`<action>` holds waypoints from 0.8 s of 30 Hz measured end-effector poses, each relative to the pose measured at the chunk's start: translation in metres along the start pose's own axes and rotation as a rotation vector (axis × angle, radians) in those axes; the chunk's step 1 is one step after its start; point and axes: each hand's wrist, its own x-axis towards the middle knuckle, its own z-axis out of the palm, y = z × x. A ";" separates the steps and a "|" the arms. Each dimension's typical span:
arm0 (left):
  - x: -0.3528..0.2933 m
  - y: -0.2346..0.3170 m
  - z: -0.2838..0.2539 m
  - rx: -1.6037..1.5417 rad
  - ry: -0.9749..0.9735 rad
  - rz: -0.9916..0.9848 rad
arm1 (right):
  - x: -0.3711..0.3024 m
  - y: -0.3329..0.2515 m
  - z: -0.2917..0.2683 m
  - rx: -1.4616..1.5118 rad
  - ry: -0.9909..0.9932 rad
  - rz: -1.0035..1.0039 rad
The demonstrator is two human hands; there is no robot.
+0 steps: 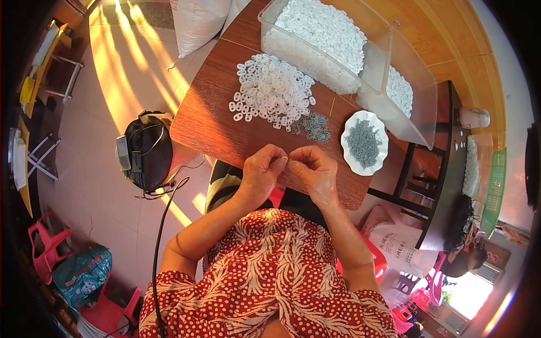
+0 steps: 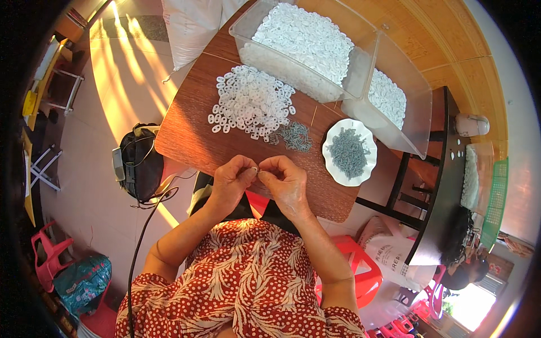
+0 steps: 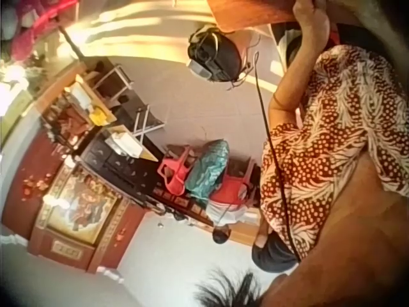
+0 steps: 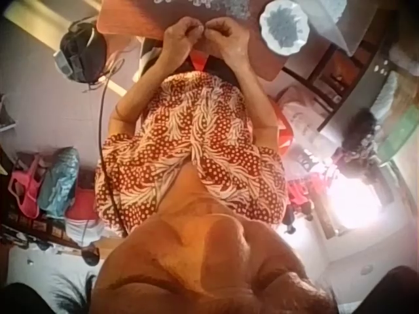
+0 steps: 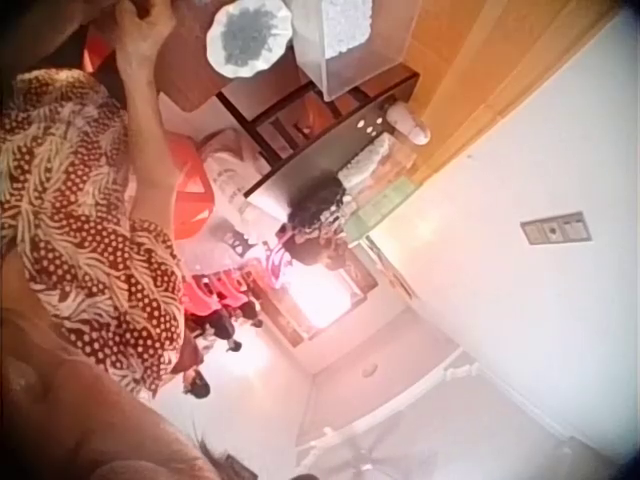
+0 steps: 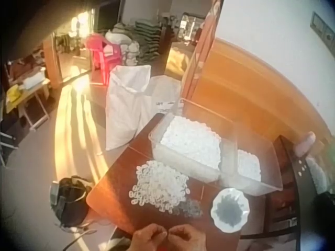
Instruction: The person is manually assembling small white plastic components by inserting metal pins or smaller parts into them.
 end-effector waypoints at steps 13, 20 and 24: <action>-0.003 -0.001 0.010 0.194 0.196 0.251 | -0.003 0.010 0.016 0.172 0.136 0.047; -0.003 -0.002 0.000 -0.336 0.017 -0.149 | -0.004 0.011 0.015 0.243 0.137 0.064; -0.003 -0.003 0.000 -0.332 0.008 -0.168 | -0.006 0.013 0.016 0.193 0.125 0.016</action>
